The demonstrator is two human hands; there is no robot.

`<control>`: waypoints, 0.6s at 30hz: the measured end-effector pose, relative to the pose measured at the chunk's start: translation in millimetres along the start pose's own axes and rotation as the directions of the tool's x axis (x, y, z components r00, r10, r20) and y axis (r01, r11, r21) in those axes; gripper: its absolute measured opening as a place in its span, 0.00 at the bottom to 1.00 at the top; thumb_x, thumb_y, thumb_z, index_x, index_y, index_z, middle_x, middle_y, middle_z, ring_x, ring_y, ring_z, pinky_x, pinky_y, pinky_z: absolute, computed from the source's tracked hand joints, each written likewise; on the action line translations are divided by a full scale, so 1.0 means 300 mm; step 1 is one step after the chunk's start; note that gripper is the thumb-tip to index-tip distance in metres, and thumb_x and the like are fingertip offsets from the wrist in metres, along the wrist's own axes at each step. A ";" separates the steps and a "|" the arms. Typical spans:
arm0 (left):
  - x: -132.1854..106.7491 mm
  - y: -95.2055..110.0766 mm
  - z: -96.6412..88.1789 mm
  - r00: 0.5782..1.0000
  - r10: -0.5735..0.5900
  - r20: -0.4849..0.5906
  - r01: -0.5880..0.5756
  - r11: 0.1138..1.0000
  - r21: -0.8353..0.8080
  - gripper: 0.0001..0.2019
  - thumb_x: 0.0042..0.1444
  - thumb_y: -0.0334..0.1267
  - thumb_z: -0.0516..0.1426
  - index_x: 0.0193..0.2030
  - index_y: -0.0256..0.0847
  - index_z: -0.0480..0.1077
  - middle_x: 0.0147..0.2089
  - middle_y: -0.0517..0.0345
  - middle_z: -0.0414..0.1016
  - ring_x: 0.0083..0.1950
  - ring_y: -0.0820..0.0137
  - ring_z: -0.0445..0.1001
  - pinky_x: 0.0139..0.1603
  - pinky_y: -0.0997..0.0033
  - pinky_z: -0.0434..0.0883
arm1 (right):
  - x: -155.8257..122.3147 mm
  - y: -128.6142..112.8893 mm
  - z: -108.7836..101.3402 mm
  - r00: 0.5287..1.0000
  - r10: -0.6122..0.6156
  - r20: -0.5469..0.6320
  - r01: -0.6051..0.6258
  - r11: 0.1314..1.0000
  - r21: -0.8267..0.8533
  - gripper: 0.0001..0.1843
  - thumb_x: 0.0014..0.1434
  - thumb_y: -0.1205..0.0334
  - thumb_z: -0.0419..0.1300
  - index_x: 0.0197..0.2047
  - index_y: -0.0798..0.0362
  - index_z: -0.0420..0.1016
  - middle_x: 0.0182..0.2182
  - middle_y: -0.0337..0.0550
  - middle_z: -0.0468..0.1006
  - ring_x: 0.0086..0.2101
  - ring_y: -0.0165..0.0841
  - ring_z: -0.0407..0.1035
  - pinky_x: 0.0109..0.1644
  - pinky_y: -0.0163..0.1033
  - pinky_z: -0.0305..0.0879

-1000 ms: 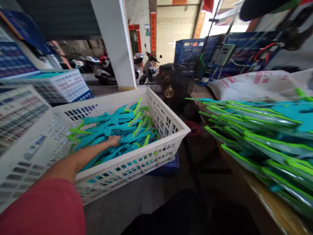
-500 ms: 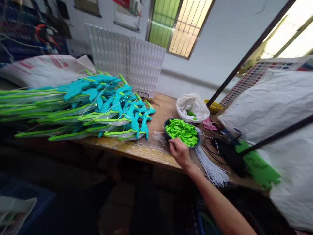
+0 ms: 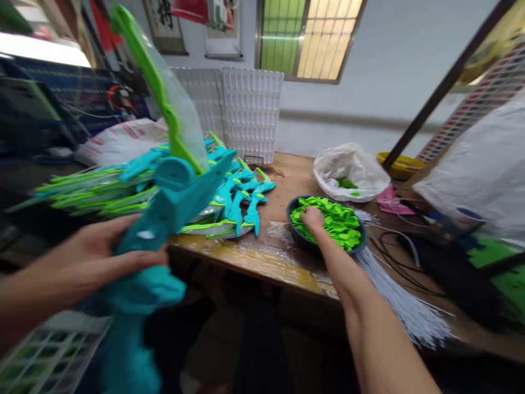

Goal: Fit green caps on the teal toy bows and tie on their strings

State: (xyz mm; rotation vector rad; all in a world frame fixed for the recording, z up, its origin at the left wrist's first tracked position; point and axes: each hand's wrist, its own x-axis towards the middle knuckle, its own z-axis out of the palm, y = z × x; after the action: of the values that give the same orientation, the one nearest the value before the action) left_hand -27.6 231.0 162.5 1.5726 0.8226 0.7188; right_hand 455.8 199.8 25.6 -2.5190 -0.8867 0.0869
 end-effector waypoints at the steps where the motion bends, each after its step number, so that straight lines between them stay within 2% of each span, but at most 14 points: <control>1: 0.007 -0.026 0.027 0.994 -0.014 0.113 0.009 0.999 0.045 0.22 0.45 0.46 0.74 0.40 0.34 0.75 0.32 0.56 0.76 0.29 0.69 0.73 0.26 0.75 0.70 | -0.009 0.005 -0.012 1.000 0.011 -0.005 -0.011 0.999 0.049 0.12 0.68 0.57 0.64 0.39 0.58 0.76 0.39 0.44 0.78 0.44 0.36 0.74 0.54 0.48 0.71; 3: 0.024 -0.106 0.084 0.984 0.012 0.175 -0.003 0.999 -0.053 0.23 0.50 0.50 0.71 0.43 0.35 0.73 0.33 0.57 0.75 0.31 0.72 0.71 0.30 0.75 0.71 | -0.033 0.024 -0.043 0.999 0.012 -0.042 -0.005 0.986 0.166 0.13 0.68 0.56 0.63 0.36 0.56 0.74 0.37 0.42 0.77 0.41 0.35 0.73 0.54 0.46 0.71; 6: 0.021 -0.244 0.145 0.991 -0.017 0.130 0.043 0.978 -0.206 0.26 0.51 0.55 0.69 0.43 0.34 0.69 0.34 0.56 0.73 0.31 0.73 0.69 0.30 0.77 0.70 | -0.098 0.043 -0.093 0.987 0.018 -0.158 0.042 0.930 0.366 0.14 0.67 0.53 0.61 0.33 0.54 0.71 0.33 0.43 0.75 0.39 0.37 0.71 0.52 0.48 0.70; 9: -0.037 -0.336 0.164 0.994 -0.060 0.093 0.089 0.935 -0.344 0.27 0.53 0.56 0.68 0.45 0.35 0.67 0.35 0.56 0.73 0.33 0.73 0.69 0.32 0.77 0.70 | -0.233 0.020 -0.119 0.984 -0.029 -0.178 0.128 0.811 0.571 0.16 0.62 0.46 0.63 0.33 0.49 0.70 0.30 0.44 0.73 0.31 0.39 0.70 0.41 0.48 0.71; 11: -0.088 -0.368 0.164 0.990 -0.079 0.116 0.119 0.911 -0.395 0.27 0.54 0.54 0.68 0.47 0.35 0.66 0.37 0.55 0.73 0.34 0.73 0.70 0.34 0.76 0.70 | -0.378 -0.019 -0.116 0.985 -0.118 -0.123 0.170 0.713 0.681 0.18 0.56 0.42 0.67 0.37 0.47 0.72 0.31 0.45 0.75 0.28 0.38 0.70 0.36 0.46 0.71; 13: -0.132 -0.389 0.163 0.981 -0.103 0.166 0.162 0.902 -0.399 0.27 0.54 0.53 0.69 0.48 0.35 0.66 0.38 0.55 0.73 0.35 0.73 0.70 0.34 0.76 0.70 | -0.563 -0.069 -0.099 0.970 -0.239 -0.030 0.180 0.638 0.749 0.25 0.51 0.41 0.71 0.44 0.48 0.75 0.34 0.46 0.79 0.28 0.37 0.72 0.35 0.44 0.73; 15: -0.163 -0.407 0.165 0.973 -0.115 0.199 0.184 0.906 -0.381 0.25 0.55 0.54 0.68 0.46 0.35 0.67 0.38 0.55 0.72 0.35 0.73 0.70 0.34 0.75 0.69 | -0.767 -0.117 -0.072 0.927 -0.365 0.087 0.163 0.599 0.784 0.27 0.53 0.45 0.73 0.51 0.51 0.78 0.34 0.46 0.81 0.30 0.36 0.75 0.36 0.42 0.75; 17: -0.180 -0.427 0.171 0.978 -0.096 0.188 0.158 0.923 -0.351 0.24 0.56 0.54 0.67 0.44 0.35 0.69 0.37 0.56 0.72 0.34 0.73 0.69 0.35 0.75 0.69 | -0.961 -0.153 -0.042 0.850 -0.490 0.193 0.086 0.491 0.867 0.20 0.59 0.51 0.71 0.52 0.51 0.79 0.36 0.45 0.82 0.32 0.35 0.78 0.38 0.40 0.77; 18: -0.185 -0.437 0.174 0.983 -0.078 0.168 0.131 0.935 -0.330 0.23 0.57 0.55 0.66 0.43 0.34 0.70 0.36 0.56 0.72 0.33 0.74 0.69 0.34 0.75 0.68 | -1.046 -0.165 -0.027 0.832 -0.514 0.211 0.045 0.441 0.897 0.17 0.61 0.54 0.71 0.51 0.50 0.80 0.35 0.44 0.83 0.32 0.34 0.78 0.39 0.38 0.78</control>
State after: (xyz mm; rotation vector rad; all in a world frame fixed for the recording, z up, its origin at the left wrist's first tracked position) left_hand -31.9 167.9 24.8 1.2454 0.6257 0.6171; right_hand 181.2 40.0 25.9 -1.3304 -1.0737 0.8473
